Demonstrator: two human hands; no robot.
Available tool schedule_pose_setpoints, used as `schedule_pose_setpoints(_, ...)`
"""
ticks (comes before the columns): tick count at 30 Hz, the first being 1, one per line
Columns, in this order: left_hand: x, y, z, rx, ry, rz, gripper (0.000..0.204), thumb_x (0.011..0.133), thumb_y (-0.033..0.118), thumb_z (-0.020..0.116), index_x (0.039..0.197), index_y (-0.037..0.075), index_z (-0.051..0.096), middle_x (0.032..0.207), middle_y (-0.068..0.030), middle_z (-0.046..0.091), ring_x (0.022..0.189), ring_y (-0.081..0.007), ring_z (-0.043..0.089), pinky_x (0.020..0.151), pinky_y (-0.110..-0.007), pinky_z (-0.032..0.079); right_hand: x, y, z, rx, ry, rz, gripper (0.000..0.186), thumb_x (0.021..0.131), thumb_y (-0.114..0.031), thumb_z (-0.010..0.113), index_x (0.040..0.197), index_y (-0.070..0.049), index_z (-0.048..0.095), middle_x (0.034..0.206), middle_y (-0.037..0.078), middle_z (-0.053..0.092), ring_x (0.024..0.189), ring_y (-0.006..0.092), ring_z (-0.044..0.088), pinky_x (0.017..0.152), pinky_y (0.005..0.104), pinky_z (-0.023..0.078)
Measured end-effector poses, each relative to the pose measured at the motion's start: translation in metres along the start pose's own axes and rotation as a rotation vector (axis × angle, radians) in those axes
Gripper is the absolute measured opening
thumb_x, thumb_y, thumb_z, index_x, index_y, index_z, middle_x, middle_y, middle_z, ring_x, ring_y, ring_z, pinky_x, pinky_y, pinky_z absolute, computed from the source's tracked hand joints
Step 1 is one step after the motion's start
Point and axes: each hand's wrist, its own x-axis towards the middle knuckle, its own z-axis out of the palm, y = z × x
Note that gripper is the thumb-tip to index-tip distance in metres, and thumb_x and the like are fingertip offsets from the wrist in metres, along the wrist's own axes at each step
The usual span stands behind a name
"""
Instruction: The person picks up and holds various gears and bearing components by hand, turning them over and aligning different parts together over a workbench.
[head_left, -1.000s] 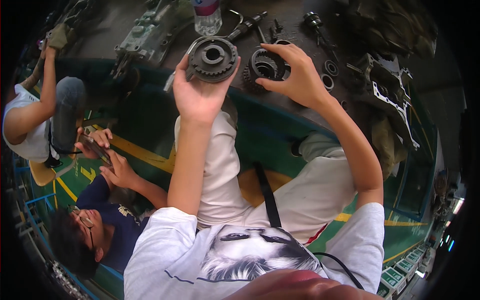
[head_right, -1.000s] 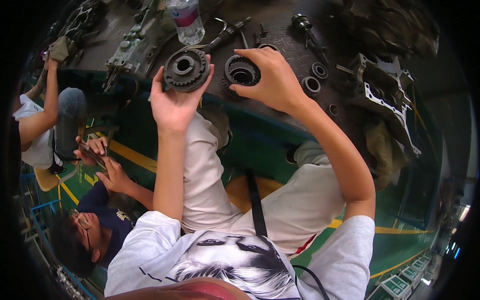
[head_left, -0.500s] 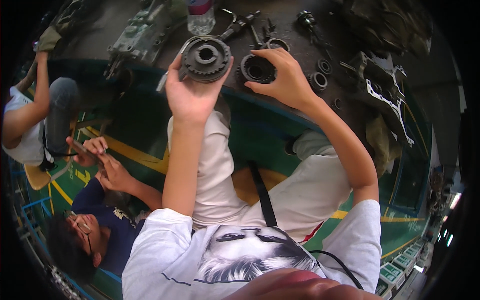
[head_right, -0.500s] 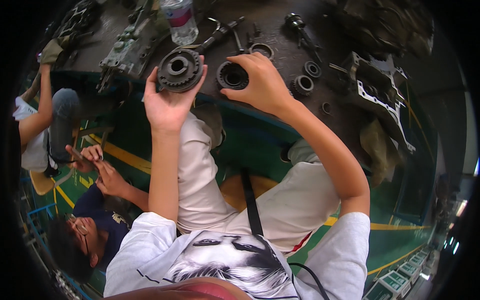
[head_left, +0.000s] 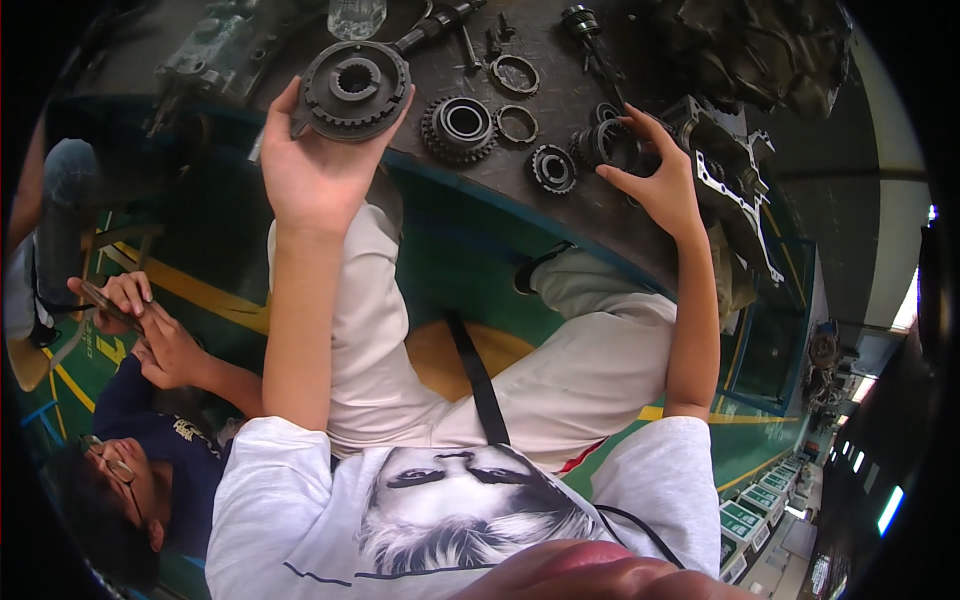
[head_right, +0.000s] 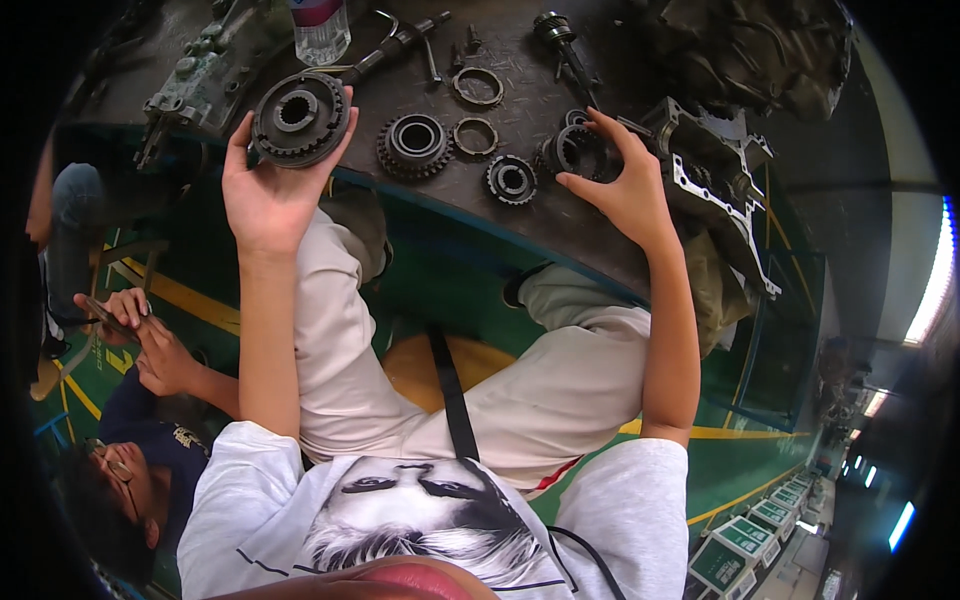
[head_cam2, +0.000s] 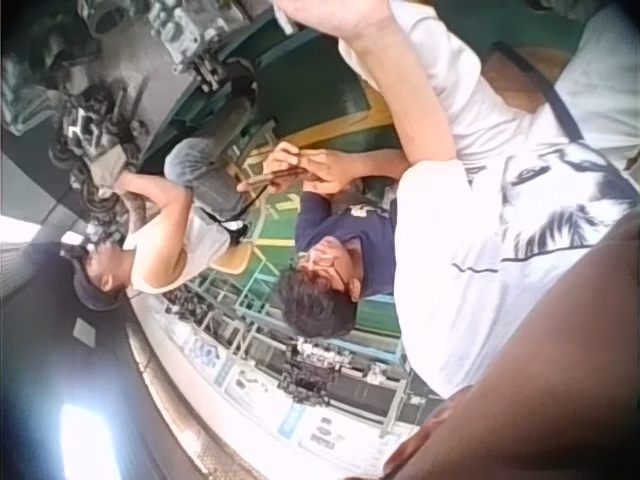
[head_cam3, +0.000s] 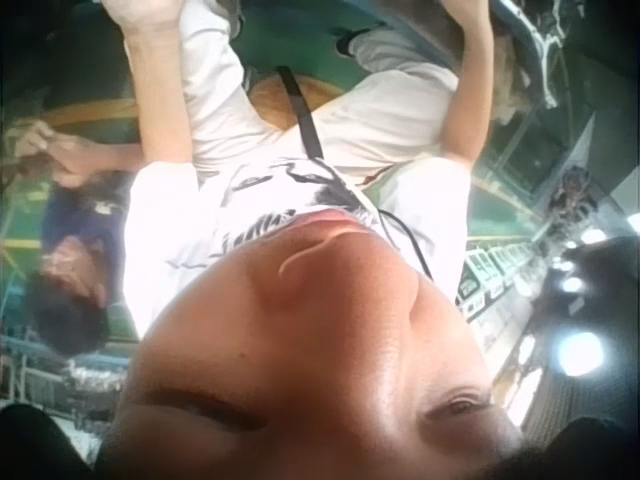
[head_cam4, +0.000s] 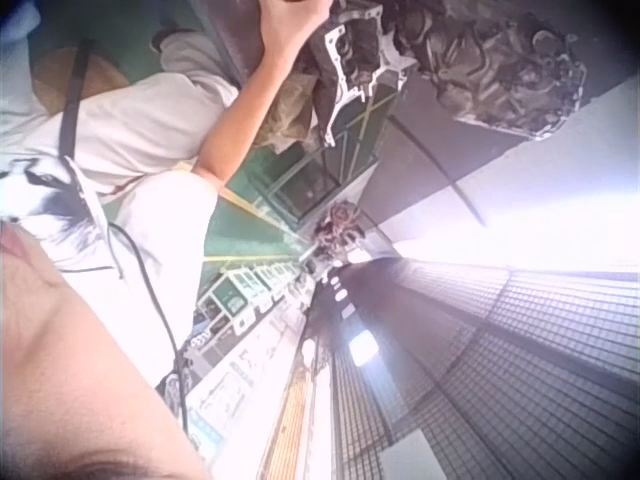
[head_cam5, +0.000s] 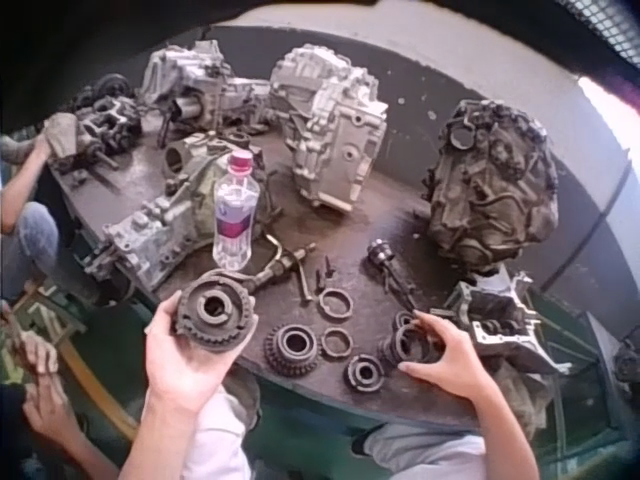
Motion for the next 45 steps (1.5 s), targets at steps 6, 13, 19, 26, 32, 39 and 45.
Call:
schedule_pose_setpoints(6,-0.001,-0.003,0.001,0.002,0.021,0.004,0.054,0.098,0.021,0.046,0.144,-0.006,0.037,0.152,-0.0298,0.035,0.143,-0.049,0.029,0.118,-0.062,0.025,-0.002,0.001,0.009,0.002,-0.017,0.038,0.077,0.069,-0.022,0.086,0.138,-0.004,0.056,0.128,0.016,0.064,0.12,0.0262,0.061,0.101,0.0355,0.045)
schedule_pose_setpoints(13,-0.002,-0.01,0.005,0.038,0.043,-0.005,0.055,0.098,0.022,0.045,0.144,-0.007,0.037,0.152,-0.0304,0.034,0.143,-0.0478,0.029,0.119,-0.062,0.025,0.006,0.002,0.016,-0.071,-0.02,-0.071,0.073,0.07,-0.021,0.084,0.135,-0.004,0.058,0.13,0.014,0.064,0.122,0.0261,0.059,0.102,0.0361,0.045)
schedule_pose_setpoints(19,0.0,-0.002,0.004,-0.028,0.044,-0.071,0.049,0.098,0.023,0.047,0.137,-0.006,0.046,0.145,-0.0276,0.045,0.139,-0.0472,0.037,0.117,-0.062,0.028,0.009,0.001,0.016,-0.103,-0.072,-0.068,0.066,0.071,-0.021,0.083,0.129,0.0,0.06,0.127,0.019,0.062,0.122,0.035,0.056,0.106,0.0403,0.042)
schedule_pose_setpoints(26,0.0,-0.003,0.004,-0.029,0.028,-0.09,0.051,0.098,0.024,0.046,0.139,-0.007,0.044,0.146,-0.0283,0.043,0.141,-0.0464,0.034,0.119,-0.061,0.025,0.012,0.0,0.011,0.007,-0.166,-0.029,0.067,0.071,-0.02,0.082,0.13,0.0,0.059,0.128,0.018,0.061,0.122,0.0338,0.057,0.107,0.0383,0.041)
schedule_pose_setpoints(32,-0.001,-0.004,0.006,0.017,0.042,-0.096,0.051,0.098,0.023,0.045,0.139,-0.007,0.043,0.147,-0.029,0.041,0.141,-0.0466,0.033,0.119,-0.06,0.025,0.021,0.009,0.007,0.024,-0.232,-0.083,0.07,0.069,-0.017,0.081,0.132,-0.001,0.057,0.128,0.018,0.061,0.122,0.0339,0.057,0.108,0.0381,0.041)
schedule_pose_setpoints(39,0.0,-0.006,0.004,0.015,0.017,-0.092,0.057,0.097,0.024,0.046,0.145,-0.006,0.035,0.153,-0.029,0.033,0.145,-0.0444,0.027,0.12,-0.061,0.023,0.025,0.014,0.003,0.018,-0.269,-0.122,0.067,0.067,-0.015,0.08,0.129,-0.001,0.059,0.128,0.016,0.061,0.122,0.0329,0.056,0.108,0.0375,0.041)
schedule_pose_setpoints(45,0.001,-0.007,0.005,0.026,0.026,-0.09,0.059,0.097,0.023,0.046,0.146,-0.007,0.034,0.154,-0.0293,0.031,0.146,-0.0439,0.026,0.121,-0.061,0.021,0.026,0.017,0.004,0.023,-0.27,-0.096,0.067,0.066,-0.015,0.079,0.129,-0.002,0.059,0.127,0.016,0.061,0.122,0.0321,0.055,0.109,0.0376,0.041)
